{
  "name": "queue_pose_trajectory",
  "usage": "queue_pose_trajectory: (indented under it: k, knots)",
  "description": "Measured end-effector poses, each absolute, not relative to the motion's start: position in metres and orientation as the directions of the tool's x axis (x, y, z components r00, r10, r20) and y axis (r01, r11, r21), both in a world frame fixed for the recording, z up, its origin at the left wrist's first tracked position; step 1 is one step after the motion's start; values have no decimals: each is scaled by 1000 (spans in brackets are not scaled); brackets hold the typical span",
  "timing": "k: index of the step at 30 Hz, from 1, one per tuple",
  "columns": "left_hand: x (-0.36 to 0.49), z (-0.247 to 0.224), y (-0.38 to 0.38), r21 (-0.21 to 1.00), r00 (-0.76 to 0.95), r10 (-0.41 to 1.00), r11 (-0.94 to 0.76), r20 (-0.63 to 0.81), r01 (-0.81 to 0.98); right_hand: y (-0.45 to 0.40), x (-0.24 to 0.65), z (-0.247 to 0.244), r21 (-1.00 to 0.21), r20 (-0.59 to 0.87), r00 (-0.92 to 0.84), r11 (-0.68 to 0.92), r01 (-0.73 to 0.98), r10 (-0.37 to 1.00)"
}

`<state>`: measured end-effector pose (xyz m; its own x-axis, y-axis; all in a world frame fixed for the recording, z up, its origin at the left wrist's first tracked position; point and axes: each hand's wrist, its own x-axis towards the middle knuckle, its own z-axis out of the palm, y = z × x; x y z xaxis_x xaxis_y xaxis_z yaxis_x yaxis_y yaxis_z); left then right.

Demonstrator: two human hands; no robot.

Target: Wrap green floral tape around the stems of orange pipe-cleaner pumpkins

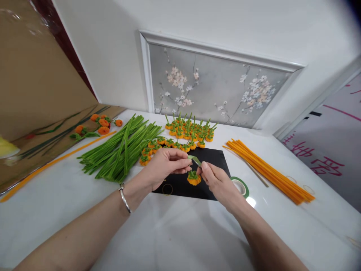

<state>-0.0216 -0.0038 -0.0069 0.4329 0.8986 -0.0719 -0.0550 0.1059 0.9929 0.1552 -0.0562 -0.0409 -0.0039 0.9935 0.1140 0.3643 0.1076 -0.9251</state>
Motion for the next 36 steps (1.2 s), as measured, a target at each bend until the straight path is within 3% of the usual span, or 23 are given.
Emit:
queue_pose_trajectory:
  k: [15, 28, 31, 36]
  knots:
    - [-12, -9, -9, 994, 426, 902, 100, -68, -52, -54, 149, -43, -929, 160, -22, 158, 335, 987]
    - [-14, -10, -8, 994, 433, 898, 106, -83, -29, -49, 154, -43, -863, 259, 34, 216, 456, 965]
    - [-14, -9, -8, 994, 431, 899, 103, -81, -27, -39, 176, -48, -780, 339, 155, 185, 598, 928]
    - [-15, -12, -7, 999, 432, 902, -31, 23, 13, -24, 210, -58, -410, 381, 178, -7, 912, 907]
